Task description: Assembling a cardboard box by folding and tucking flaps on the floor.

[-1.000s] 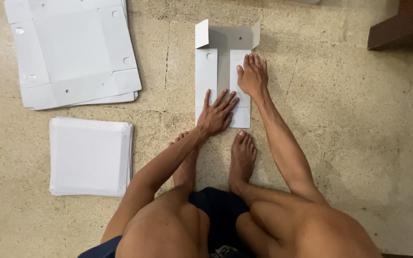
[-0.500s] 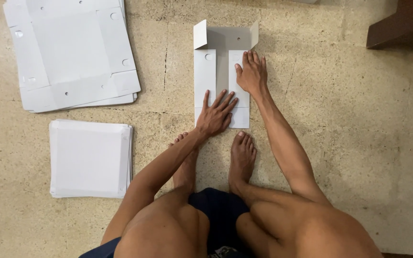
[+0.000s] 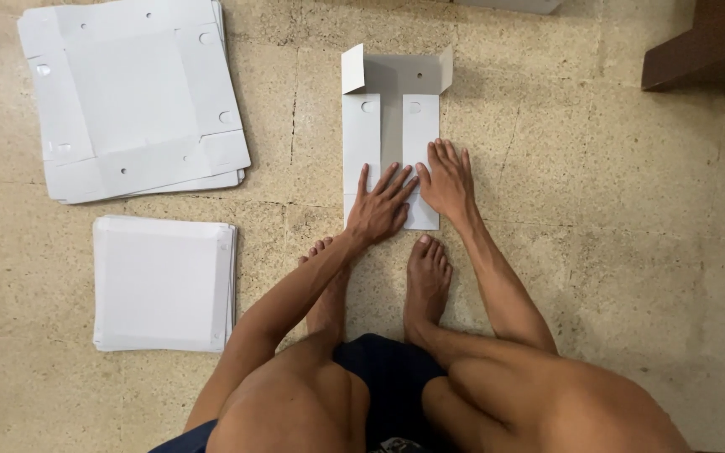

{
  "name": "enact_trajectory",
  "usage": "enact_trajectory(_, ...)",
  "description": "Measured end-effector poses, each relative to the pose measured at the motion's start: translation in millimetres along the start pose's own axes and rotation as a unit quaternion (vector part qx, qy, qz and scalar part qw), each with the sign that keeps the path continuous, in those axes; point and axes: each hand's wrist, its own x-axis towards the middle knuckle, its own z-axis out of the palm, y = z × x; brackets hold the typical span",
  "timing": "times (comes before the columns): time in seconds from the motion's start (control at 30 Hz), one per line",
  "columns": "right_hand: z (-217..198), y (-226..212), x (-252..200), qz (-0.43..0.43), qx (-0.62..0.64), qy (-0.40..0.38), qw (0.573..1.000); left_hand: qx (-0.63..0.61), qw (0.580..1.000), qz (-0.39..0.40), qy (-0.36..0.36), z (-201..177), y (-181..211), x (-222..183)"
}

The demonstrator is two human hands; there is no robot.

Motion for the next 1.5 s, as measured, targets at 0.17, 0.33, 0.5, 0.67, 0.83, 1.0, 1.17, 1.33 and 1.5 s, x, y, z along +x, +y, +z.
enact_trajectory(0.17, 7, -5, -40, 0.009, 0.027, -0.021, 0.999, -0.001, 1.000, -0.005, -0.012, -3, 1, -1)
enact_trajectory(0.33, 21, -6, -71, 0.000, 0.037, -0.007, 0.999, 0.001, 1.000, -0.001, -0.020, -8, 2, -3)
enact_trajectory(0.5, 14, -19, -90, 0.007, 0.056, -0.016, 0.998, -0.010, 1.000, 0.007, -0.018, -9, 1, -5)
enact_trajectory(0.67, 13, 9, -51, 0.077, 0.190, 0.093, 0.974, -0.001, 1.000, 0.022, 0.000, 1, -4, -5)
enact_trajectory(0.83, -16, 19, 29, 0.021, 0.222, 0.165, 0.961, -0.006, 0.999, 0.049, 0.021, 9, -10, 3)
enact_trajectory(1.0, -1, 20, 80, -0.061, 0.155, 0.097, 0.981, -0.003, 0.998, 0.051, 0.024, 7, -11, 3)
enact_trajectory(1.17, -4, 20, 83, -0.040, 0.014, 0.103, 0.994, -0.004, 0.998, 0.053, 0.032, 8, -12, 3)
enact_trajectory(1.33, -15, 22, 99, -0.043, -0.029, 0.079, 0.996, -0.001, 0.998, 0.058, 0.038, 8, -12, 4)
enact_trajectory(1.5, 3, 32, 122, -0.072, -0.041, 0.135, 0.987, -0.045, 0.996, 0.073, 0.036, -3, -7, 0)
